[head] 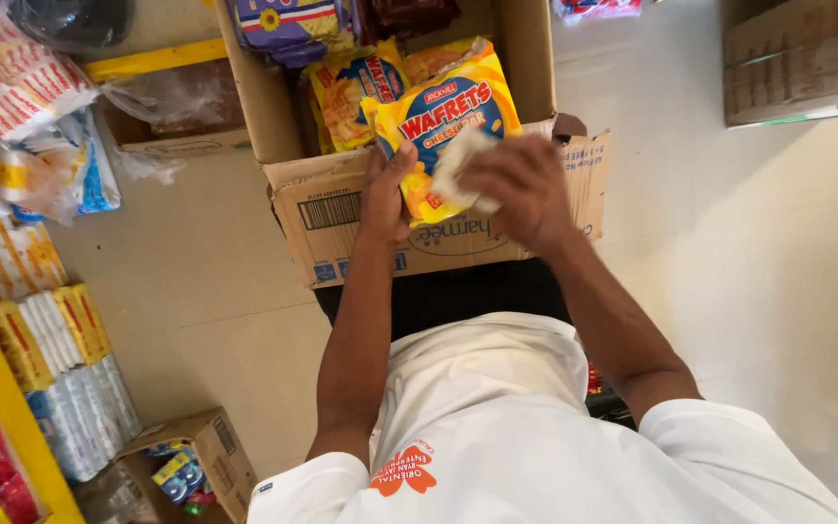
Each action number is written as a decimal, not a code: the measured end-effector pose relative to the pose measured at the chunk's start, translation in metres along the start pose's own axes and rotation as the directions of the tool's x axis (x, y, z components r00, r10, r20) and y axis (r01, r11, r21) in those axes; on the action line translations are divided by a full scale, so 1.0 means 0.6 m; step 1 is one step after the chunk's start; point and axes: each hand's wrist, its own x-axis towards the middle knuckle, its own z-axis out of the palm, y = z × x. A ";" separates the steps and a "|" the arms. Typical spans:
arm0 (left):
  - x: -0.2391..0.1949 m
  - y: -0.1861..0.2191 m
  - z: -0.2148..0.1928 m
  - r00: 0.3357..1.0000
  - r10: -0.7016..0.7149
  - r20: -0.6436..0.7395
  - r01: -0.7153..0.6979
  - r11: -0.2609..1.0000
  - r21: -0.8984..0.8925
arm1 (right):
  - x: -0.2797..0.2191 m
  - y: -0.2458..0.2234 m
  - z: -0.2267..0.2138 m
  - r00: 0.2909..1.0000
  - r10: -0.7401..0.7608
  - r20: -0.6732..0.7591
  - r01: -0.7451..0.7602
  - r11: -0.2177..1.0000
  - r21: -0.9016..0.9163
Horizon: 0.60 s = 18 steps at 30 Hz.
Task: The person wipes individual snack bags clean with a cloth, holding each bag with one hand and wiping with the other, flipping the bags to clean all sides.
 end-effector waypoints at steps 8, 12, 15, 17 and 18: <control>0.000 -0.006 -0.010 0.999 0.020 -0.046 -0.018 0.999 0.031 | 0.038 -0.002 0.023 0.957 0.218 -0.191 -0.235 0.970 -0.066; 0.002 -0.005 -0.005 1.000 -0.006 -0.004 0.006 1.000 0.002 | 0.059 -0.022 0.057 0.950 0.244 -0.193 -0.221 0.966 0.133; 0.000 -0.001 -0.013 0.999 -0.048 -0.012 0.048 0.999 -0.024 | 0.066 -0.027 0.043 0.972 0.182 -0.151 -0.169 0.981 0.091; 0.004 -0.007 -0.020 0.999 -0.032 -0.016 0.032 0.999 0.009 | 0.070 -0.011 0.033 0.973 0.167 -0.161 -0.163 0.986 0.042; 0.005 -0.010 -0.025 1.000 -0.011 -0.026 0.012 0.999 0.037 | 0.073 -0.003 0.029 0.975 0.149 -0.162 -0.152 0.988 -0.003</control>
